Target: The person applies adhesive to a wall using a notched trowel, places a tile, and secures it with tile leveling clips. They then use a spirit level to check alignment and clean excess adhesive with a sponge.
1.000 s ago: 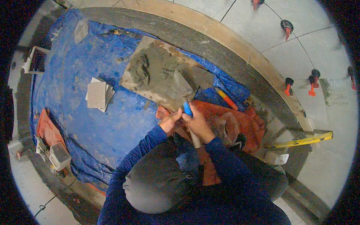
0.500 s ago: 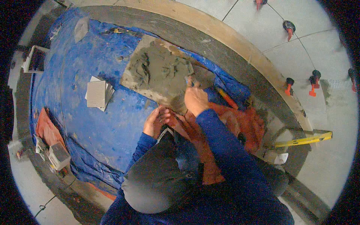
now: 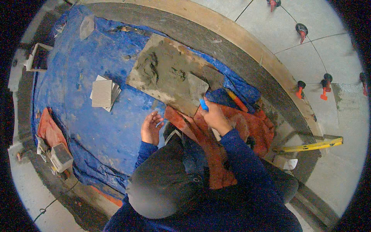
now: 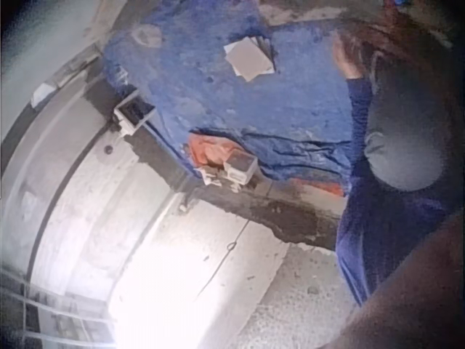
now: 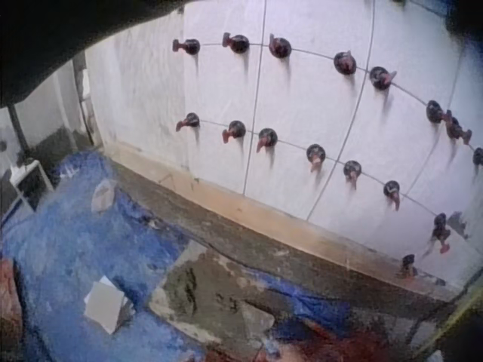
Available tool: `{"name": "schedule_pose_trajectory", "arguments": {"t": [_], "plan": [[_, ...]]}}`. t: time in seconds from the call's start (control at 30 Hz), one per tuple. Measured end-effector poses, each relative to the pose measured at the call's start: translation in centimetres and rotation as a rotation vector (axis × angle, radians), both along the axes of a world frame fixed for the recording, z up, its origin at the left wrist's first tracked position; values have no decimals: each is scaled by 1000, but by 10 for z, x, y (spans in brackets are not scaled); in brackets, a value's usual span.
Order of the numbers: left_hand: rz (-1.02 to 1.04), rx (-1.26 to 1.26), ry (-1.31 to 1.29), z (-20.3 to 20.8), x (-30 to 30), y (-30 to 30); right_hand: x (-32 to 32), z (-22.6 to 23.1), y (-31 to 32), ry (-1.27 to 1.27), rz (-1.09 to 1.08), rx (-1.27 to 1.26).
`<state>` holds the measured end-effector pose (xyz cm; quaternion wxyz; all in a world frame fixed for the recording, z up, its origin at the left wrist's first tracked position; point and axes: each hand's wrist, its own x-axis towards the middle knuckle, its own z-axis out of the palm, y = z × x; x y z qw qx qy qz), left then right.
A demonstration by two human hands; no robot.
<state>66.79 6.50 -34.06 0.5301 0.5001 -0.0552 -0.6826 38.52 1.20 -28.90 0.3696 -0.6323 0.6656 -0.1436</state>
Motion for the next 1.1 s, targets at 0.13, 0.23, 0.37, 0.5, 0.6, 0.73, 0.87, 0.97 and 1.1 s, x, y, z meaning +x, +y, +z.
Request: {"name": "schedule_pose_trajectory", "arguments": {"t": [0.13,0.23,0.37,0.5,0.6,0.73,0.87,0.97,1.1], "plan": [[43,-14,5,3,-4,1,9,1,-7,166,136,-4],[58,-51,-12,13,-5,-6,2,26,-17,334,281,40],[105,-133,-100,42,8,-4,-42,123,-12,299,348,-292],[130,-325,-136,68,32,1,-129,282,34,180,371,-139],[117,-399,-270,79,66,-4,-180,390,160,254,22,-250],[217,-873,-963,100,90,-11,-222,465,372,539,-617,-102],[278,-632,-358,183,116,-25,-251,423,517,888,-733,302],[395,-653,-383,240,109,-31,-280,311,549,834,-787,489],[360,-721,-509,311,95,-23,-324,123,519,777,-755,485]]}}
